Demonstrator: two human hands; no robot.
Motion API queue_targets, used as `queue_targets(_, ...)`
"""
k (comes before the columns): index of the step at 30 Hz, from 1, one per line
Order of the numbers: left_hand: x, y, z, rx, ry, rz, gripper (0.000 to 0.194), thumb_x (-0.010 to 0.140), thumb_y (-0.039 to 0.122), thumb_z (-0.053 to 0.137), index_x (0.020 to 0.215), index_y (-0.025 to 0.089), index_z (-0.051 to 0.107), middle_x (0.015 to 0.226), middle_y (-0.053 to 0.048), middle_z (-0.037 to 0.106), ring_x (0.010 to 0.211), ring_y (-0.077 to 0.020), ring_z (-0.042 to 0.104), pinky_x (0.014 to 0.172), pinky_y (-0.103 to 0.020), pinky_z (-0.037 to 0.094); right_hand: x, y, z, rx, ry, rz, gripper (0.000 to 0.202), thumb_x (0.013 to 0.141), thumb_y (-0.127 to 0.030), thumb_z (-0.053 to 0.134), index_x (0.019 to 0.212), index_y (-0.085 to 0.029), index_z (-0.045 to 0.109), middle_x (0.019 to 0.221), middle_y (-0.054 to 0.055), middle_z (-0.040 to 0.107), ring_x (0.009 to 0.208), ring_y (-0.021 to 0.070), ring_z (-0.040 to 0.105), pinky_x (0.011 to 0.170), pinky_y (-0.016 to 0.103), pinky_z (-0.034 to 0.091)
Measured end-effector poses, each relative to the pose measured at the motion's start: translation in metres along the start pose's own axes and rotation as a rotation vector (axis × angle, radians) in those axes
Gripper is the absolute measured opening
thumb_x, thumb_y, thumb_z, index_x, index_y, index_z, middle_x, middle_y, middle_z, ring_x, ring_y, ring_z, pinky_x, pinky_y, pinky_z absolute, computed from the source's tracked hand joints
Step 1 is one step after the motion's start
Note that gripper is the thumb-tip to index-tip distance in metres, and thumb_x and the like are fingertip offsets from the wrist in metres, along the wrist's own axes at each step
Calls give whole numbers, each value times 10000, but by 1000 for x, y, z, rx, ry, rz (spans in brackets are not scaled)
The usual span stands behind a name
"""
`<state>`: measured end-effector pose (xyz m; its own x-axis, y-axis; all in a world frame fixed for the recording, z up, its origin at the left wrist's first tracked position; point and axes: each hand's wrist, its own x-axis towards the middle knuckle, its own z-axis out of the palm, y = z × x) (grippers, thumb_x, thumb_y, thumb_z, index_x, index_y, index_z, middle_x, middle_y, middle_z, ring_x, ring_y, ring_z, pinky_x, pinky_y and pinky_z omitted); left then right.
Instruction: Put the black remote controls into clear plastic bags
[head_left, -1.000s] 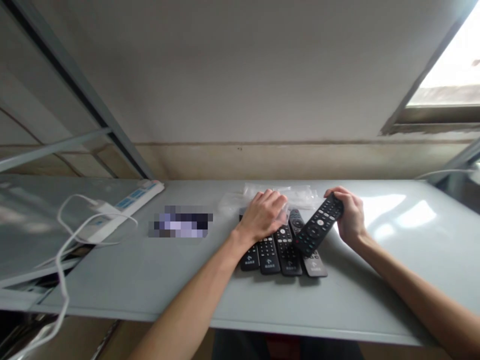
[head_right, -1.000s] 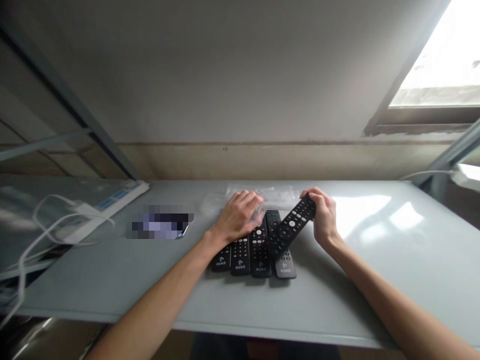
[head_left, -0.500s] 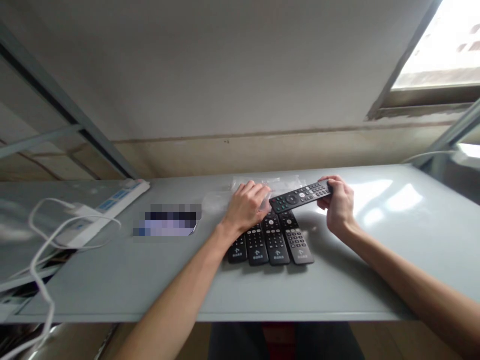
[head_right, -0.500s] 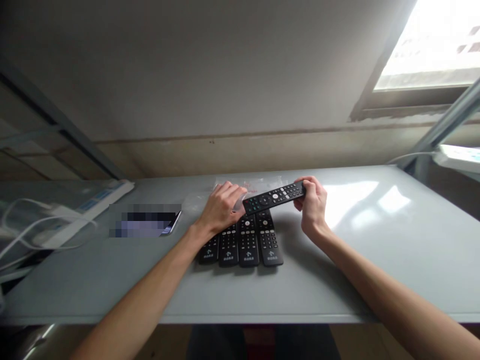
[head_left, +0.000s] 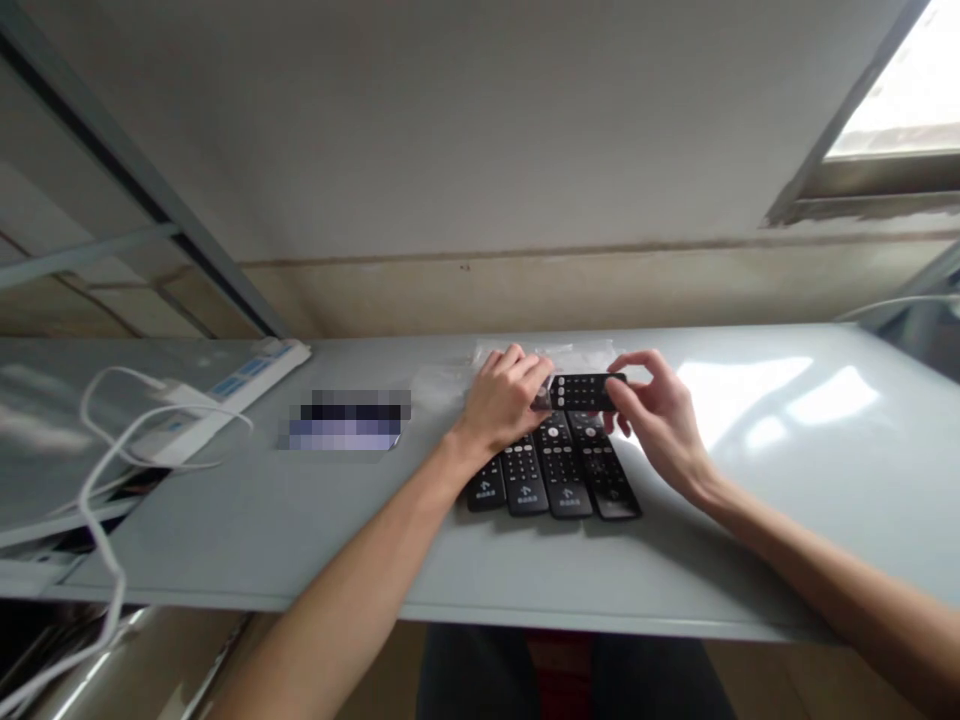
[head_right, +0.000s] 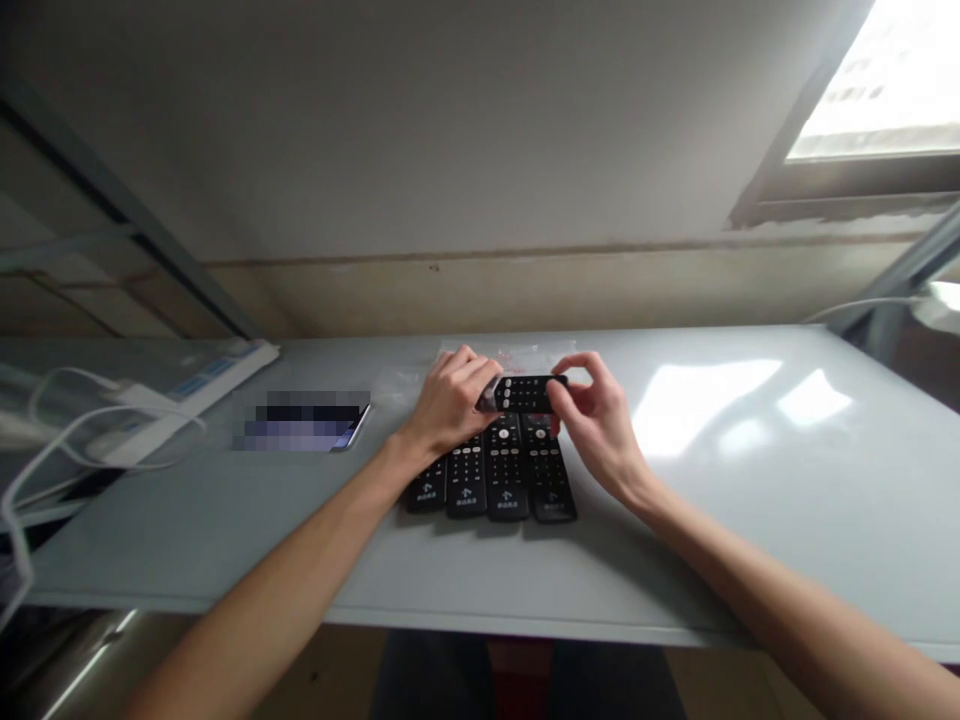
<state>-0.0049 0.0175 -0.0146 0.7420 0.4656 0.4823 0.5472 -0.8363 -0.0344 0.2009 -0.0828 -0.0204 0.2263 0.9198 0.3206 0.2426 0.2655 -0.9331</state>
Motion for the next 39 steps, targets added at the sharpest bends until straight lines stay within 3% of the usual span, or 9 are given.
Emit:
queue_targets(2,0,5,-3,10,-13,50,162,999,320,671,1093,189,650,1109,-91,750,1113,-303,606,953,-430,467,-7,-3,7,-59,-99,-8,346,953,-492,707,1136,-262,523,692,-30,686,577,159,633,520,288,460)
queue_targets(4,0,9,-6,2,-9,81,212,1024,345,648,1168,190,641,1150,-93,735,1138,-299,604,978,-428,467,-9,-5,10,-65,-87,-22,380,950,-502,716,1141,-272,481,702,-31,689,583,162,638,524,293,462)
queue_targets(10,1,8,-2,-78,102,47,604,1033,549,633,1510,229,446,1368,-120,651,1306,-299,574,1122,-455,443,15,3,-10,105,206,-31,483,917,-576,740,1094,-302,384,579,-85,606,434,146,530,427,280,380)
queue_targets(15,0,4,4,-77,97,-72,446,994,351,689,1376,222,496,1227,-100,716,1132,-289,667,984,-441,517,30,14,-24,159,311,-23,450,930,-582,728,1035,-300,394,651,-63,645,423,127,522,404,266,373)
queue_targets(20,0,9,1,-61,67,-107,351,979,279,698,1276,210,523,1112,-76,745,1001,-264,710,858,-397,534,16,5,-11,147,185,0,381,954,-582,713,1053,-283,499,699,-32,673,478,130,565,431,264,410)
queue_targets(26,-1,12,-3,-46,90,-78,257,1002,275,657,1225,212,548,1077,-65,751,975,-254,725,811,-372,531,-9,-7,7,-4,-178,-48,394,1024,-579,612,1127,-214,719,707,-14,623,606,131,568,544,273,479)
queue_targets(30,0,16,-3,-39,97,-65,264,1022,302,650,1246,201,553,1084,-72,751,993,-259,730,829,-371,536,-12,-4,5,-24,-90,-86,404,1001,-531,681,1299,-257,679,735,-23,615,626,136,575,520,264,457)
queue_targets(33,1,17,-3,-56,90,-77,268,1031,322,654,1248,193,564,1095,-75,752,993,-254,732,833,-367,548,-9,-2,3,-67,-15,-142,341,1000,-472,701,1262,-253,718,696,-24,622,608,141,597,525,274,476)
queue_targets(39,-1,16,-1,-54,105,-16,363,1067,383,599,1352,160,569,1155,-107,754,1054,-263,738,875,-378,579,-8,-1,5,-185,-232,-196,324,1008,-465,668,1115,-213,841,642,-10,665,510,113,542,479,268,455)
